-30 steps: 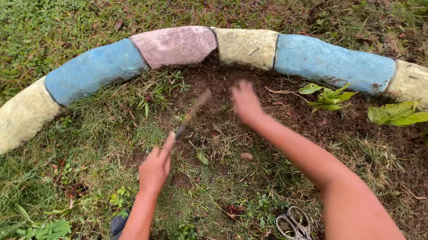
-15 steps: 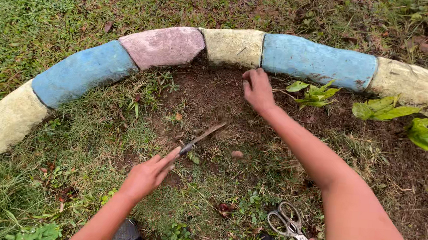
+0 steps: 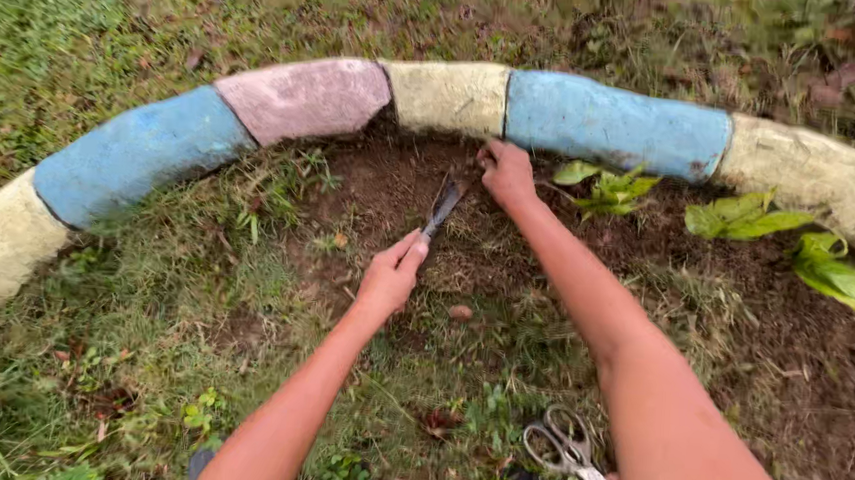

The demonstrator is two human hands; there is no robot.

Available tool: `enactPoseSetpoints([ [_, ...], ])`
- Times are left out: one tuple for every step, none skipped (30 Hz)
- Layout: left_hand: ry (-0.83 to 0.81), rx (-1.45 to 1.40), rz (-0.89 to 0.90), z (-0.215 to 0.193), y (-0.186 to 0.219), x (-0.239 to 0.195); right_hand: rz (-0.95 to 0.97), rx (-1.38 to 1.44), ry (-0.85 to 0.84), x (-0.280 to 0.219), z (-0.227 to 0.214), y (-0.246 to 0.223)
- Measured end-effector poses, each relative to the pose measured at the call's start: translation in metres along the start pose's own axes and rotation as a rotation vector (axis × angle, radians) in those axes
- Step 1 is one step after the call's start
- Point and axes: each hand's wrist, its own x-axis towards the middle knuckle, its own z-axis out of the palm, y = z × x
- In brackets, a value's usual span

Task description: The person uses a small hand hoe to loosen soil and remove weeds from a garden bed bordered by a painted concrete curb. The person pulls out the loosened weeds by hand and discards them. A pair of scissors is visible on the ground nearby but is not used during the clip.

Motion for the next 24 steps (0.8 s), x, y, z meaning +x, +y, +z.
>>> enactPoseSetpoints([
  [-0.02,-0.049,0.022,0.004,-0.016,-0.008,-0.044,-0.012,0.014,0.002,0.0,0.004],
  [-0.039,-0.098,0.044,0.004,-0.029,-0.02,-0.088,-0.024,0.028,0.001,-0.001,0.007],
  [-0.052,-0.142,0.079,0.001,-0.031,-0.024,-0.078,-0.011,0.029,0.004,-0.001,0.007],
  [-0.065,-0.189,-0.014,0.001,-0.028,-0.024,-0.069,0.002,0.03,0.005,-0.001,0.007],
  [-0.075,-0.235,-0.118,0.001,-0.026,-0.03,-0.055,0.021,0.021,0.002,0.003,0.006],
  [-0.086,-0.283,-0.221,0.004,-0.022,-0.03,-0.031,0.023,0.033,0.001,0.006,0.006],
  [-0.059,-0.211,-0.192,0.012,-0.015,-0.021,-0.013,0.021,0.037,0.001,0.006,0.007],
  [-0.033,-0.139,-0.164,0.02,-0.009,-0.008,0.005,0.018,0.042,0.0,0.008,0.008],
  [-0.012,-0.067,-0.127,0.025,-0.006,0.004,0.003,0.012,0.035,0.005,0.007,0.01],
  [0.012,0.055,-0.029,0.025,-0.008,0.01,0.001,0.006,0.028,0.01,0.006,0.013],
  [0.024,0.192,0.062,0.018,-0.015,0.014,0.016,0.008,0.026,0.005,0.01,0.016],
  [0.033,0.329,0.155,0.01,-0.023,0.015,0.03,0.023,0.019,-0.003,0.015,0.018],
  [0.057,0.451,0.249,0.006,-0.025,0.021,0.021,0.025,0.016,0.002,0.012,0.019],
  [0.083,0.573,0.343,0.0,-0.028,0.024,0.011,0.027,0.013,0.007,0.007,0.019],
  [0.098,0.702,0.424,-0.007,-0.033,0.02,0.039,0.022,-0.005,0.004,0.002,0.019],
  [0.05,0.793,0.393,-0.014,-0.038,0.013,0.068,0.017,-0.023,0.002,-0.007,0.019],
  [0.012,0.88,0.363,-0.022,-0.042,0.004,0.086,0.012,-0.042,0.002,-0.017,0.016],
  [-0.027,0.967,0.332,-0.03,-0.044,-0.007,0.139,0.031,-0.094,0.001,-0.029,0.011],
  [-0.021,1.006,0.367,-0.04,-0.046,-0.02,0.194,0.057,-0.145,0.0,-0.038,0.003],
  [-0.015,1.044,0.402,-0.049,-0.047,-0.037,0.249,0.084,-0.196,-0.003,-0.046,-0.006],
  [-0.015,1.086,0.443,-0.058,-0.044,-0.048,0.193,0.063,-0.241,-0.008,-0.048,-0.015],
  [-0.067,1.147,0.421,-0.068,-0.037,-0.054,0.137,0.042,-0.284,-0.014,-0.044,-0.027],
  [-0.112,1.201,0.401,-0.078,-0.027,-0.058,0.073,0.016,-0.329,-0.018,-0.039,-0.038],
  [-0.158,1.255,0.379,-0.09,-0.016,-0.063,-0.03,-0.081,-0.411,-0.029,-0.031,-0.048],
])
